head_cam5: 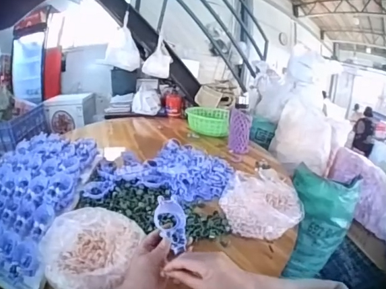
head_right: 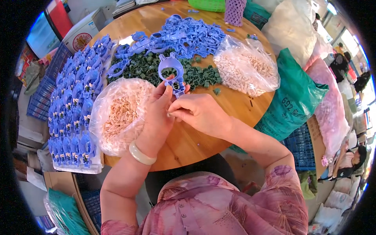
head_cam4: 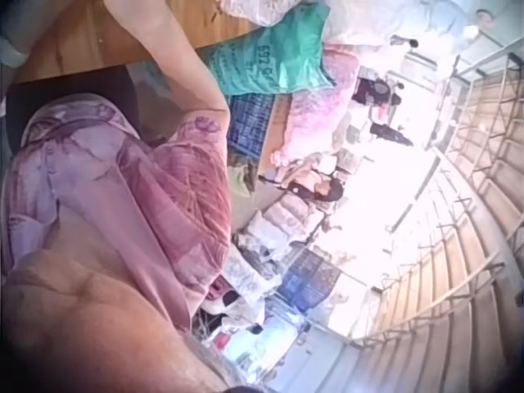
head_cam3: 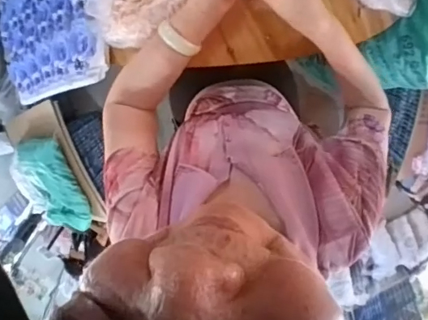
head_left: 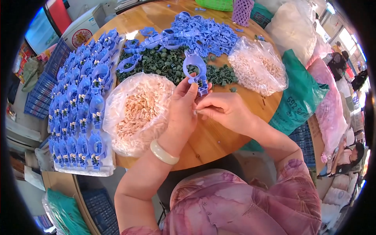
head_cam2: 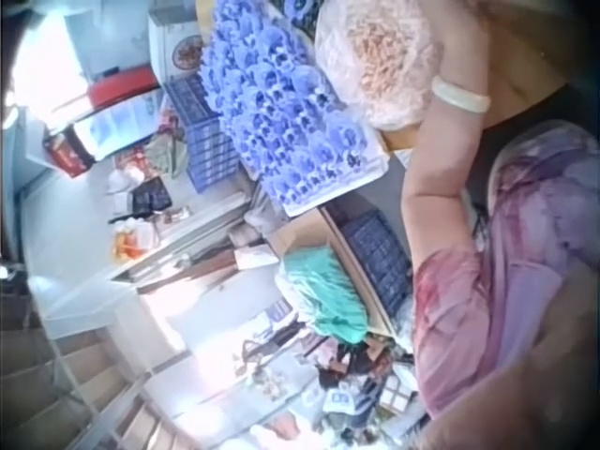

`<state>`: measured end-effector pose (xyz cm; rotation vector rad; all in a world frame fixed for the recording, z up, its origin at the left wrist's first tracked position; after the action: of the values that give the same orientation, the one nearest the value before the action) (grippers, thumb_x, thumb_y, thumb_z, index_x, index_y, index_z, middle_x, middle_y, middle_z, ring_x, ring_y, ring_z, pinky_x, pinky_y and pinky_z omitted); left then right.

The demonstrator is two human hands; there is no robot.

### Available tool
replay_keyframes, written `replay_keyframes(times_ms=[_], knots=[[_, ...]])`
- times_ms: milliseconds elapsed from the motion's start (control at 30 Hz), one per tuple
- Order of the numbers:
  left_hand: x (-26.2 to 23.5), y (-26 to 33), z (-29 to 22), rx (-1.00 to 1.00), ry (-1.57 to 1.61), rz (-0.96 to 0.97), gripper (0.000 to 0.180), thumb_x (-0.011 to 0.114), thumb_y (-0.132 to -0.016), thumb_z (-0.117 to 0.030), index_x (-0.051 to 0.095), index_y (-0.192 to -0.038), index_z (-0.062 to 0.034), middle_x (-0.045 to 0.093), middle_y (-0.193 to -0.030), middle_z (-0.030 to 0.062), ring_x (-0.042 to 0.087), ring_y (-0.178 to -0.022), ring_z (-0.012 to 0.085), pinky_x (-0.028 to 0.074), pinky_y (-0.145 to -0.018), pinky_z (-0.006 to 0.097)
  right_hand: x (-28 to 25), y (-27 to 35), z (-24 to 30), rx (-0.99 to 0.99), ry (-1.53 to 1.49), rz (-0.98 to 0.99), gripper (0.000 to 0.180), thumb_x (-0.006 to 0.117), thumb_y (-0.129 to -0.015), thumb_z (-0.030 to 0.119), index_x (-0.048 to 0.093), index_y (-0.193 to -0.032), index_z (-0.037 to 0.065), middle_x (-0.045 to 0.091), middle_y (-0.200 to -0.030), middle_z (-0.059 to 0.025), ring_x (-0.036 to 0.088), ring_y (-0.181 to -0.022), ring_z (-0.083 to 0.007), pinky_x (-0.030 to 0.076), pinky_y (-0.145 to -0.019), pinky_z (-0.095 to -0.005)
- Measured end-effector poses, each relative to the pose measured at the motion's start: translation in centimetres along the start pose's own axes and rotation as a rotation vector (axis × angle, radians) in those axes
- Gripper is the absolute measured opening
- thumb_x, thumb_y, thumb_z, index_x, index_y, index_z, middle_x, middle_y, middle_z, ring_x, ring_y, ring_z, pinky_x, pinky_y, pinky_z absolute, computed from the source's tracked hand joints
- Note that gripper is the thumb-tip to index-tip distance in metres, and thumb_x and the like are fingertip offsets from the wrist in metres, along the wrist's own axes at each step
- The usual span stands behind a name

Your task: The worker is manually assembling small plastic toy components into larger blue frames at a factory workbench.

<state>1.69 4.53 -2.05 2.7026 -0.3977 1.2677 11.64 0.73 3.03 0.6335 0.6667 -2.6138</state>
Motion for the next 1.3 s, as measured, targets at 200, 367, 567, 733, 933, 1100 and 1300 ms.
replay_keyframes(times_ms=[200,367,567,733,933,1100,1300], knots=[[0.2,-0.5,0.0,-0.014,0.084,0.004,0.03,0.044,-0.093,-0.005,0.043,-0.122,-0.0025,0.059,-0.102,0.0151,0.06,-0.097,0.0266,0.051,-0.082,0.035,-0.5,0.1,-0.3,0.075,-0.311,-0.198,0.006,0.062,-0.08,-0.002,0.063,-0.086,-0.002,0.061,-0.08,-0.0059,0.061,-0.071,-0.0116,0.049,-0.062,-0.0225],[0.6,-0.2,-1.0,0.05,0.061,0.079,0.033,0.042,-0.092,-0.001,0.039,-0.125,-0.0002,0.055,-0.112,0.0159,0.057,-0.104,0.0275,0.049,-0.088,0.037,-4.5,-0.7,0.0,0.05,-0.269,-0.337,0.01,0.059,-0.081,-0.003,0.064,-0.09,-0.003,0.059,-0.084,-0.0049,0.059,-0.072,-0.01,0.048,-0.063,-0.0207],[1.1,0.3,-0.4,-0.011,0.084,0.137,0.039,0.044,-0.09,0.0,0.039,-0.128,-0.0014,0.055,-0.115,0.0114,0.057,-0.104,0.0217,0.047,-0.092,0.039,-4.5,-1.6,0.8,-0.005,-0.099,-0.429,0.01,0.064,-0.078,-0.001,0.064,-0.087,0.0,0.061,-0.08,-0.006,0.059,-0.069,-0.0107,0.047,-0.059,-0.0231],[1.5,0.3,-0.4,-0.042,0.127,0.196,0.04,0.047,-0.089,0.0,0.039,-0.129,-0.0019,0.055,-0.116,0.0106,0.055,-0.107,0.0215,0.048,-0.092,0.04,-4.2,-1.8,1.7,-0.08,0.102,-0.457,0.007,0.065,-0.076,0.001,0.061,-0.082,0.002,0.061,-0.079,-0.007,0.06,-0.065,-0.015,0.047,-0.056,-0.0253],[1.6,0.4,-0.3,-0.028,0.106,0.18,0.041,0.049,-0.088,0.001,0.041,-0.127,-0.0013,0.055,-0.116,0.0109,0.055,-0.108,0.0226,0.048,-0.091,0.037,-3.9,-1.6,1.8,-0.111,0.125,-0.493,0.008,0.066,-0.075,0.001,0.059,-0.08,0.002,0.061,-0.079,-0.0065,0.061,-0.066,-0.0161,0.049,-0.056,-0.0265],[1.7,0.4,-0.4,-0.005,0.115,0.202,0.041,0.05,-0.087,0.002,0.041,-0.127,-0.001,0.055,-0.116,0.0116,0.056,-0.106,0.0217,0.048,-0.091,0.036,-3.9,-1.4,2.0,-0.122,0.11,-0.471,0.009,0.066,-0.075,0.001,0.059,-0.08,0.003,0.061,-0.08,-0.0066,0.062,-0.068,-0.0195,0.049,-0.057,-0.0278],[1.6,0.5,-0.3,-0.015,0.107,0.22,0.043,0.051,-0.086,0.004,0.042,-0.127,-0.0016,0.056,-0.116,0.0106,0.057,-0.104,0.0183,0.049,-0.088,0.033,-3.8,-0.9,2.5,-0.257,0.246,-0.473,0.011,0.065,-0.073,-0.001,0.06,-0.081,0.004,0.061,-0.08,-0.0071,0.061,-0.071,-0.024,0.05,-0.059,-0.0306]])
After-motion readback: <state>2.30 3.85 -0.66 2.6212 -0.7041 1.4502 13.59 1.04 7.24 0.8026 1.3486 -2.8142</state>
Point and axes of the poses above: each hand's wrist, its own y-axis away from the middle knuckle, its own x-axis out of the palm, z = x × y, the point moved 5 cm from there along -y, towards the middle knuckle
